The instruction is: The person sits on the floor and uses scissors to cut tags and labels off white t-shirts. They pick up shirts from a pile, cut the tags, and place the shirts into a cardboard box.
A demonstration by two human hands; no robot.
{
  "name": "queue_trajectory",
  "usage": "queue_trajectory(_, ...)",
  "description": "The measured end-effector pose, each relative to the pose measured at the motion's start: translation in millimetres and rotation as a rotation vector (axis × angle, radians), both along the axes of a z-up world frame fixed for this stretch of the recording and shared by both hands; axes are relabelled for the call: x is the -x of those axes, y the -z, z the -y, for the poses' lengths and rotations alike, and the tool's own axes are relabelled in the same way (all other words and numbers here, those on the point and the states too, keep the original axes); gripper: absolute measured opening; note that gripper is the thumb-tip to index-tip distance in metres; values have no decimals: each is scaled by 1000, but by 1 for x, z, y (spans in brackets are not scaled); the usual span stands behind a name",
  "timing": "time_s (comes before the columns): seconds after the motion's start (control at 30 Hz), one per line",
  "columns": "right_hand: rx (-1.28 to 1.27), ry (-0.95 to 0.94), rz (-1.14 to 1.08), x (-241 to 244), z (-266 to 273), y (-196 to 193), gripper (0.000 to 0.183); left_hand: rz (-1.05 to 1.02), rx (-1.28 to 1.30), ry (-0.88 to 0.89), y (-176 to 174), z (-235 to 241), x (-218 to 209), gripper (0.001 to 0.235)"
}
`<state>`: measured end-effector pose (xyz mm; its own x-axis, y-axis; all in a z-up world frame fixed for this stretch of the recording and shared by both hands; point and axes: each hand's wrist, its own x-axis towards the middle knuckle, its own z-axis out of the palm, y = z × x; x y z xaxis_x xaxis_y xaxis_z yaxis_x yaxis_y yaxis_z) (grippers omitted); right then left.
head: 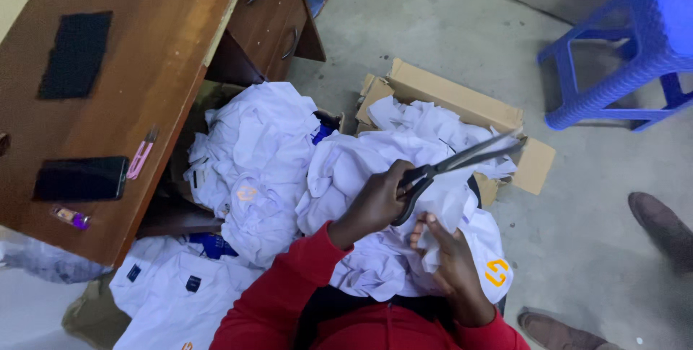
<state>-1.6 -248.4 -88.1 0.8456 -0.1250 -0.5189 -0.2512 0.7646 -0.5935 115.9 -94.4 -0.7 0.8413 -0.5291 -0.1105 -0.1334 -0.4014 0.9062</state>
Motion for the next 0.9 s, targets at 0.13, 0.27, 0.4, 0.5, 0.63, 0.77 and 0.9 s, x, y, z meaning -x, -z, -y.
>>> queue_trajectory(0.13, 16, -66, -150, -3, -3, -19, 50, 0, 73, 17, -3, 5, 28, 39)
queue_trajectory(0.27, 43, -201, -152, 15, 13, 51, 59, -118, 30, -2, 6, 7, 56, 57)
queue_trajectory(0.4, 162, -354, -114, 1, 10, 43, 67, -41, 159, -5, -11, -18, 63, 33)
queue_trajectory(0.5, 101, -189, 94, -5, -1, -55, 32, -263, 187, -116, -18, -31, 61, 56)
queue_trajectory(0.63, 121, -60, 121, 3, 33, -14, 36, -385, 102, -108, 9, -39, 60, 50)
queue_trajectory(0.77, 186, 53, 46, -1, 31, -7, 13, -352, -3, -160, 8, -48, 68, 63)
queue_trajectory(0.9, 96, 102, 52, 1, 35, 3, 14, -374, -109, 58, -22, -75, 87, 53)
